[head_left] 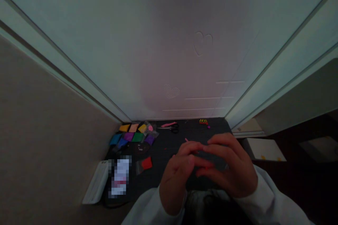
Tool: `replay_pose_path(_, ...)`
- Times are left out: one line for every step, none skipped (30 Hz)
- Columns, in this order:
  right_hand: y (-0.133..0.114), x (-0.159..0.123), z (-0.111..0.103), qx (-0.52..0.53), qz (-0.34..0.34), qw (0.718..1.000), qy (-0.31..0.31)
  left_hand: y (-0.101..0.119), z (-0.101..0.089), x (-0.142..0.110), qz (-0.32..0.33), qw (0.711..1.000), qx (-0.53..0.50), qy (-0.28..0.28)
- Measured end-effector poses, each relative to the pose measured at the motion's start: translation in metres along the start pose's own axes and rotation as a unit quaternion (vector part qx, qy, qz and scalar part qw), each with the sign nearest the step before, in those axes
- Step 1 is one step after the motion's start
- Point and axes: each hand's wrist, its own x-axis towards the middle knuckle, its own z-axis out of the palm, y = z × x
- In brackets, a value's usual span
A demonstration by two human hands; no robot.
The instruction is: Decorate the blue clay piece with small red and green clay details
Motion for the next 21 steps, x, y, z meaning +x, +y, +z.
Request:
replay_pose_path(0.0003, 0.0001, -0.0002, 0.001, -0.005, 1.000, -0.004, 0.0001, 0.0005, 0.0001, 0.002, 1.000, 0.001, 0.000)
replay_pose_path(0.0006, 0.0001, -0.0004, -0.001, -0.008, 1.000, -0.005, 0.0001, 0.0007, 0.0002, 0.007, 1.000, -0.005, 0.000)
replay_pose_path(0.0010, 0.0000, -0.0008, -0.006, -0.010, 1.000, -0.004, -0.0002, 0.0006, 0.0001, 0.013, 1.000, -0.014, 0.001)
replay_pose_path(0.0013, -0.0001, -0.0010, -0.011, -0.010, 1.000, -0.001, -0.0006, 0.0002, 0.0000, 0.023, 0.999, -0.024, 0.004)
replay_pose_path(0.0015, 0.0000, -0.0012, -0.016, -0.009, 1.000, 0.001, -0.0010, -0.0002, -0.0002, 0.030, 0.999, -0.029, 0.008)
replay_pose_path(0.0015, 0.0001, -0.0013, -0.018, -0.007, 1.000, 0.003, -0.0014, -0.0007, -0.0005, 0.034, 0.999, -0.024, 0.009)
replay_pose_path(0.0012, 0.0004, -0.0012, -0.017, -0.006, 1.000, 0.004, -0.0017, -0.0012, -0.0007, 0.036, 0.999, -0.015, 0.008)
replay_pose_path(0.0008, 0.0009, -0.0010, -0.013, -0.004, 1.000, 0.004, -0.0018, -0.0015, -0.0009, 0.039, 0.999, -0.006, 0.007)
replay_pose_path(0.0002, 0.0014, -0.0007, -0.008, -0.004, 1.000, 0.002, -0.0019, -0.0017, -0.0011, 0.040, 0.999, 0.003, 0.004)
replay_pose_path(-0.0004, 0.0019, -0.0004, -0.003, -0.004, 1.000, 0.002, -0.0019, -0.0018, -0.0012, 0.042, 0.999, 0.010, 0.000)
replay_pose_path(-0.0008, 0.0023, -0.0001, 0.000, -0.006, 1.000, 0.002, -0.0019, -0.0019, -0.0013, 0.043, 0.999, 0.011, -0.003)
replay_pose_path(-0.0012, 0.0026, 0.0002, 0.003, -0.006, 1.000, 0.003, -0.0019, -0.0019, -0.0013, 0.043, 0.999, 0.005, -0.003)
replay_pose_path(-0.0014, 0.0026, 0.0003, 0.007, -0.007, 1.000, 0.005, -0.0021, -0.0019, -0.0013, 0.040, 0.999, -0.007, -0.002)
replay_pose_path(-0.0014, 0.0025, 0.0005, 0.011, -0.006, 1.000, 0.007, -0.0023, -0.0019, -0.0014, 0.033, 0.999, -0.020, -0.003)
replay_pose_path(-0.0014, 0.0021, 0.0007, 0.018, -0.006, 1.000, 0.008, -0.0026, -0.0018, -0.0015, 0.026, 0.999, -0.036, -0.004)
replay_pose_path(-0.0012, 0.0015, 0.0009, 0.026, -0.005, 1.000, 0.007, -0.0029, -0.0019, -0.0017, 0.019, 0.999, -0.051, -0.006)
replay_pose_path(-0.0010, 0.0009, 0.0011, 0.032, -0.002, 0.999, 0.005, -0.0033, -0.0020, -0.0019, 0.013, 0.998, -0.060, -0.008)
replay_pose_path(-0.0007, 0.0004, 0.0013, 0.038, -0.001, 0.999, 0.004, -0.0036, -0.0022, -0.0022, 0.006, 0.998, -0.067, -0.010)
replay_pose_path(-0.0004, -0.0001, 0.0016, 0.043, -0.001, 0.999, 0.003, -0.0039, -0.0024, -0.0023, 0.000, 0.997, -0.071, -0.010)
replay_pose_path(0.0000, -0.0005, 0.0018, 0.047, -0.001, 0.999, 0.004, -0.0041, -0.0027, -0.0025, -0.006, 0.997, -0.077, -0.007)
replay_pose_path(0.0004, -0.0006, 0.0020, 0.051, -0.002, 0.999, 0.006, -0.0042, -0.0030, -0.0025, -0.012, 0.997, -0.081, -0.003)
